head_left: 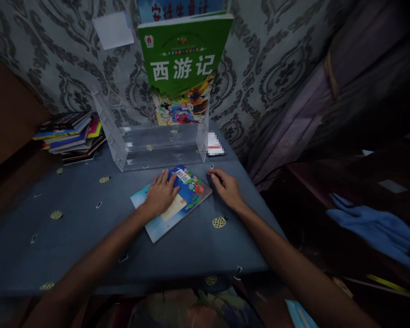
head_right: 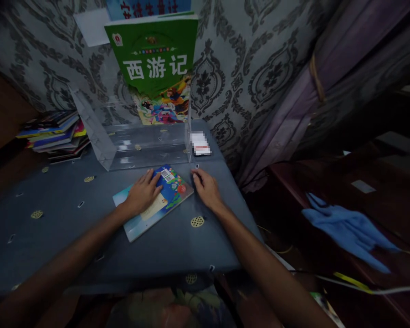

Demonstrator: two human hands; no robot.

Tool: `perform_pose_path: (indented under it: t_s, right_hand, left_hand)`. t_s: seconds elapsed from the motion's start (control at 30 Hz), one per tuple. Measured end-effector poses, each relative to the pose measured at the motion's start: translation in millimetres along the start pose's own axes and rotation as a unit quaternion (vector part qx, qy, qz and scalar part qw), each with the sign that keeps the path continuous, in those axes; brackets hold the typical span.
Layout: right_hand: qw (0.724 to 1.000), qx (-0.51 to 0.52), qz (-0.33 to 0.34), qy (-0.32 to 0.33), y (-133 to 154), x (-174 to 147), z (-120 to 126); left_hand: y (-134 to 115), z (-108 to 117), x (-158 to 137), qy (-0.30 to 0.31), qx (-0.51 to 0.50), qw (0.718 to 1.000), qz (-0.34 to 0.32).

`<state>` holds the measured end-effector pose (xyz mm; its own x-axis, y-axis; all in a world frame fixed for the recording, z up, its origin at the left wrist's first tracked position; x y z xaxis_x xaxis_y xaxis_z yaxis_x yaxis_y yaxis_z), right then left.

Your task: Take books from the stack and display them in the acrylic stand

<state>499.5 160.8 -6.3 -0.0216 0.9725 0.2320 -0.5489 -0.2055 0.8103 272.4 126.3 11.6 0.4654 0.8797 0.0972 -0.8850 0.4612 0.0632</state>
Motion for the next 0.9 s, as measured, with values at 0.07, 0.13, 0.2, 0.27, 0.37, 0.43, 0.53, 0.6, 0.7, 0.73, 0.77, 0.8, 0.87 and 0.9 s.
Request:
perform_pose_path:
  t_s: [0.07,0.13,0.2,0.27,0.37,0.43,0.53,0.6,0.7,0.73,0.77,0.8,0.87,0.9]
  right_hand:
    - [1.0,-0.008,-0.001,0.0,-6.1,2.7,1.4]
    - [1.0,-0.008,-0.002,-0.008,-12.0,5.1,3.3]
    - [1.0,0.001,-0.004,-0.016,-16.7,6.8,5.2]
    - [1.0,0.013,-0.008,-0.016,-19.5,7.2,6.6]
    - [0.999,0.03,-0.017,-0.006,-20.1,5.4,7.8]
    - [0.999,0.041,-0.023,0.0,-19.1,3.5,9.1]
    - [0.998,0.054,-0.034,0.003,-18.4,1.9,12.3]
    - [0.997,0.065,-0.043,0.006,-19.2,2.1,14.6]
    - [0.994,0.095,-0.056,0.016,-20.6,3.1,16.6]
    - [0.992,0.107,-0.061,0.019,-20.9,3.3,16.7]
    - [0.991,0.117,-0.064,0.022,-21.0,3.2,16.7]
    - [0.99,0.123,-0.066,0.023,-20.7,2.8,16.6]
    - [0.99,0.124,-0.063,0.021,-19.3,1.1,17.2]
    - [0.991,0.12,-0.06,0.018,-18.5,-0.1,17.9]
  left_hand:
    - [-11.9,6.3,7.6,0.013,0.012,1.0,0.017]
    - [-23.5,14.2,12.1,0.034,0.029,0.998,0.04]
    - [-34.3,21.6,14.3,0.057,0.046,0.996,0.053]
    - [-42.5,26.8,14.9,0.071,0.057,0.995,0.05]
    - [-47.1,28.6,14.3,0.079,0.059,0.994,0.042]
    - [-45.1,26.9,12.8,0.079,0.056,0.994,0.053]
    - [-39.8,24.0,11.4,0.064,0.054,0.994,0.065]
    - [-36.3,21.9,13.6,0.056,0.057,0.996,0.045]
    - [-29.5,19.1,23.1,0.054,0.062,0.996,-0.022]
    - [-26.8,18.7,27.1,0.054,0.064,0.995,-0.046]
    - [-24.0,18.7,30.9,0.053,0.067,0.994,-0.061]
    - [-21.7,19.3,34.3,0.051,0.074,0.993,-0.071]
    - [-22.8,22.2,38.3,0.042,0.086,0.992,-0.084]
    - [-26.9,24.7,38.4,0.031,0.084,0.992,-0.087]
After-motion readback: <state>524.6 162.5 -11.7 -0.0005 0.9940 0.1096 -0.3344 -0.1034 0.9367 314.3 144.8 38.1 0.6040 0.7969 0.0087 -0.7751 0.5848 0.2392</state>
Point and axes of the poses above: each hand's wrist, its own x-axis towards the middle knuckle, its own z-axis out of the back of the hand, y = z × x, the point moved 5 cm from there along x, towards the middle knuckle, and after that the axes turned 11 degrees about -z, right-handed, at the moved point
